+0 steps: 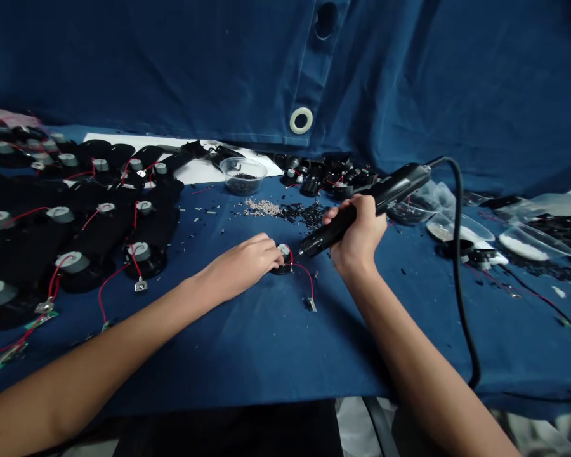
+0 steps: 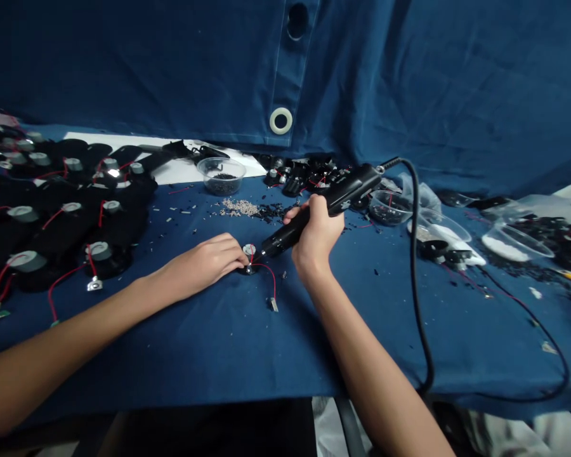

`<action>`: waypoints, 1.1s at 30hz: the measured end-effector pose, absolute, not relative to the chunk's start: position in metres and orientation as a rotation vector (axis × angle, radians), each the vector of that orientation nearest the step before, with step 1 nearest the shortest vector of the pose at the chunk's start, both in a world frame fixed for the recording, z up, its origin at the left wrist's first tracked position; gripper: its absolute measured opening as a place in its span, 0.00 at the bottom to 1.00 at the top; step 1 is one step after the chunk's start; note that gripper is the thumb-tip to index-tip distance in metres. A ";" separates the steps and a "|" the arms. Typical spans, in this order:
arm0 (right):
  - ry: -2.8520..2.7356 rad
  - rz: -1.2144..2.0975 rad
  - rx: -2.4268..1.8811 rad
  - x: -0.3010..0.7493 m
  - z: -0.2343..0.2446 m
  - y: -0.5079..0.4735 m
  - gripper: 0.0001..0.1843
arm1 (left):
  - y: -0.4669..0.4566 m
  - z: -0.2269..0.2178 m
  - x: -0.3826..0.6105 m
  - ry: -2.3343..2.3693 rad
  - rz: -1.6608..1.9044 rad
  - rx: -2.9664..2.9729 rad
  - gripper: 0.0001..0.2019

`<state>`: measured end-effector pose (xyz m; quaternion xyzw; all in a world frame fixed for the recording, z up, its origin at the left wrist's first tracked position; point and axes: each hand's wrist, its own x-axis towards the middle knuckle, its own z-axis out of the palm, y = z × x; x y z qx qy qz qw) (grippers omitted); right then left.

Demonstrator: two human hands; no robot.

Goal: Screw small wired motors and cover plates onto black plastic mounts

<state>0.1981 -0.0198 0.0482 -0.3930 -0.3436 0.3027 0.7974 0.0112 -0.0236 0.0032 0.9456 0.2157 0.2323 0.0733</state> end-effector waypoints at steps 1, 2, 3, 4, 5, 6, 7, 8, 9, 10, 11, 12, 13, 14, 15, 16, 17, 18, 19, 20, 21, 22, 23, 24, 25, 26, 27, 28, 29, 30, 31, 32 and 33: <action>-0.744 0.637 -0.848 0.197 0.048 -0.020 0.08 | -0.023 0.003 0.011 0.655 0.696 2.833 0.10; -0.751 0.628 -0.854 0.197 0.048 -0.020 0.08 | -0.023 0.003 0.011 0.660 0.698 2.829 0.11; -0.757 0.621 -0.862 0.196 0.048 -0.020 0.07 | -0.023 0.002 0.011 0.663 0.697 2.827 0.11; -0.762 0.617 -0.870 0.195 0.048 -0.020 0.07 | -0.023 0.002 0.011 0.661 0.697 2.826 0.11; -0.765 0.613 -0.875 0.195 0.048 -0.020 0.07 | -0.023 0.002 0.011 0.657 0.697 2.826 0.11; -0.768 0.612 -0.879 0.194 0.048 -0.020 0.07 | -0.022 0.001 0.011 0.653 0.699 2.825 0.12; -0.771 0.612 -0.883 0.194 0.048 -0.020 0.07 | -0.022 0.001 0.011 0.653 0.699 2.822 0.12; -0.775 0.609 -0.884 0.195 0.047 -0.020 0.07 | -0.022 0.000 0.011 0.655 0.701 2.821 0.12; -0.784 0.604 -0.884 0.195 0.046 -0.020 0.07 | -0.021 -0.001 0.011 0.656 0.709 2.822 0.12; -0.795 0.598 -0.884 0.195 0.045 -0.019 0.07 | -0.021 -0.001 0.011 0.656 0.714 2.825 0.11; -0.807 0.591 -0.885 0.196 0.044 -0.019 0.07 | -0.021 -0.002 0.010 0.653 0.719 2.831 0.11; -0.817 0.583 -0.887 0.196 0.043 -0.018 0.07 | -0.020 -0.003 0.010 0.649 0.724 2.838 0.10; -0.825 0.573 -0.889 0.196 0.042 -0.018 0.07 | -0.020 -0.003 0.010 0.645 0.725 2.845 0.10; -0.834 0.563 -0.894 0.196 0.042 -0.017 0.07 | -0.020 -0.003 0.010 0.643 0.722 2.850 0.09; -0.842 0.554 -0.901 0.196 0.041 -0.017 0.07 | -0.021 -0.003 0.010 0.643 0.715 2.852 0.09; -0.853 0.546 -0.907 0.196 0.040 -0.017 0.07 | -0.021 -0.003 0.010 0.646 0.709 2.851 0.09; -0.864 0.539 -0.910 0.195 0.040 -0.017 0.07 | -0.022 -0.002 0.010 0.650 0.705 2.848 0.09; -0.874 0.532 -0.911 0.195 0.040 -0.017 0.07 | -0.022 -0.002 0.010 0.653 0.699 2.845 0.08; -0.879 0.524 -0.906 0.194 0.039 -0.017 0.07 | -0.023 -0.001 0.009 0.654 0.697 2.841 0.08; -0.881 0.513 -0.896 0.193 0.039 -0.018 0.07 | -0.023 0.000 0.009 0.655 0.699 2.839 0.08; -0.886 0.502 -0.881 0.193 0.039 -0.018 0.08 | -0.024 0.000 0.009 0.655 0.700 2.838 0.08; -0.891 0.488 -0.866 0.192 0.039 -0.019 0.08 | -0.024 0.000 0.009 0.657 0.701 2.837 0.08; -0.900 0.475 -0.855 0.190 0.040 -0.020 0.09 | -0.024 0.001 0.009 0.658 0.704 2.837 0.08; -0.916 0.462 -0.849 0.189 0.041 -0.021 0.09 | -0.024 0.000 0.009 0.660 0.705 2.839 0.09; -0.936 0.450 -0.847 0.187 0.042 -0.022 0.09 | -0.024 0.000 0.009 0.659 0.710 2.843 0.09; -0.956 0.436 -0.847 0.185 0.043 -0.024 0.09 | -0.024 0.000 0.009 0.656 0.711 2.850 0.09; -0.977 0.421 -0.847 0.183 0.044 -0.025 0.09 | -0.023 0.000 0.009 0.654 0.712 2.856 0.09; -0.999 0.407 -0.844 0.180 0.045 -0.027 0.09 | -0.023 0.000 0.010 0.652 0.714 2.864 0.10; -1.021 0.397 -0.842 0.177 0.047 -0.029 0.08 | -0.023 -0.001 0.010 0.651 0.713 2.871 0.10; -1.040 0.390 -0.839 0.173 0.048 -0.031 0.08 | -0.022 -0.001 0.010 0.652 0.711 2.877 0.10; -1.061 0.388 -0.839 0.170 0.049 -0.033 0.08 | -0.022 -0.001 0.010 0.653 0.709 2.881 0.10; -1.081 0.391 -0.840 0.168 0.049 -0.035 0.08 | -0.022 -0.001 0.011 0.654 0.704 2.883 0.10; -1.097 0.394 -0.841 0.166 0.050 -0.036 0.08 | -0.023 -0.001 0.011 0.654 0.702 2.881 0.09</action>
